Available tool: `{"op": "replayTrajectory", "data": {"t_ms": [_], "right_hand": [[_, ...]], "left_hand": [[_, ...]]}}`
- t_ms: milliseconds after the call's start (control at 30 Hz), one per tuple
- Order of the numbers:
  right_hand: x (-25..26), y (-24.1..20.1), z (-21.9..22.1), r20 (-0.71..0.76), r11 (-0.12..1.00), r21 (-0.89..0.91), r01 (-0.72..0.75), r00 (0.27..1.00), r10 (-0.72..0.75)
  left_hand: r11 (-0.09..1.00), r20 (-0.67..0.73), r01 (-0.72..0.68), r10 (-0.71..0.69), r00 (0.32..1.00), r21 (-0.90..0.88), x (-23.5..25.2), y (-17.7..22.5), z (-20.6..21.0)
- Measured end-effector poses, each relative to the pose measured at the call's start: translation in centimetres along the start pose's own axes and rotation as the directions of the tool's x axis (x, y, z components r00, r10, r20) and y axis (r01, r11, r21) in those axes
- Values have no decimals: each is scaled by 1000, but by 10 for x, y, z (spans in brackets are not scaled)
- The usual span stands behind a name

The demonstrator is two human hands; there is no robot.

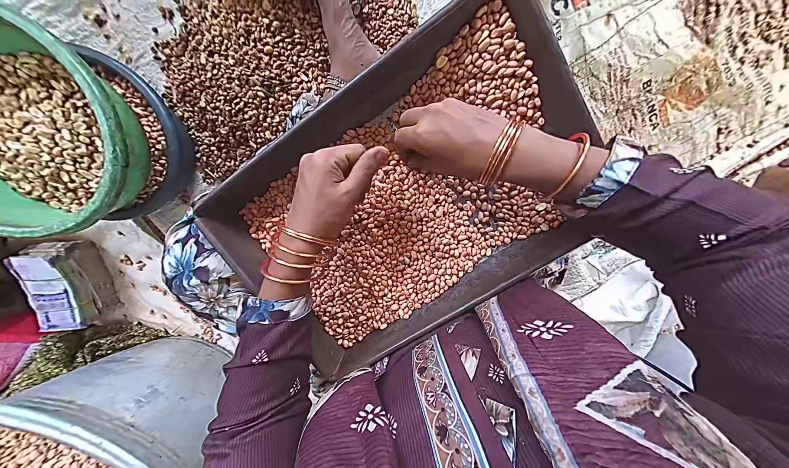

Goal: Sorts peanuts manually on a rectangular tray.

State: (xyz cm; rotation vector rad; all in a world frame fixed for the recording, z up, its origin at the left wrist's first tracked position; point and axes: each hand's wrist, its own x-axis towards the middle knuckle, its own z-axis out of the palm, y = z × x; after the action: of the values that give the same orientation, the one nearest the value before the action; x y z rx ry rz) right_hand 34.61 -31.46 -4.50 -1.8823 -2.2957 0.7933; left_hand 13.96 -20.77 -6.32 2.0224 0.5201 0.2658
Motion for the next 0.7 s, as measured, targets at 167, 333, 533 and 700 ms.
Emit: {"op": "replayTrajectory", "data": {"t_ms": [167, 333, 533, 700], "right_hand": [[-3, 6, -2, 1, 996, 27, -80, 997, 80], [-5, 11, -13, -58, 986, 25, -164, 985, 165], [6, 22, -4, -87, 994, 87, -65, 994, 72], [17, 12, 9, -125, 999, 5, -37, 992, 37]], "left_hand": [[818, 150, -33, -65, 986, 574, -5, 10, 11], [748, 142, -21, -98, 985, 664, -18, 19, 21], [771, 150, -11, -109, 983, 636, -23, 17, 17], [750, 128, 59, -189, 974, 659, -19, 14, 18]]}}
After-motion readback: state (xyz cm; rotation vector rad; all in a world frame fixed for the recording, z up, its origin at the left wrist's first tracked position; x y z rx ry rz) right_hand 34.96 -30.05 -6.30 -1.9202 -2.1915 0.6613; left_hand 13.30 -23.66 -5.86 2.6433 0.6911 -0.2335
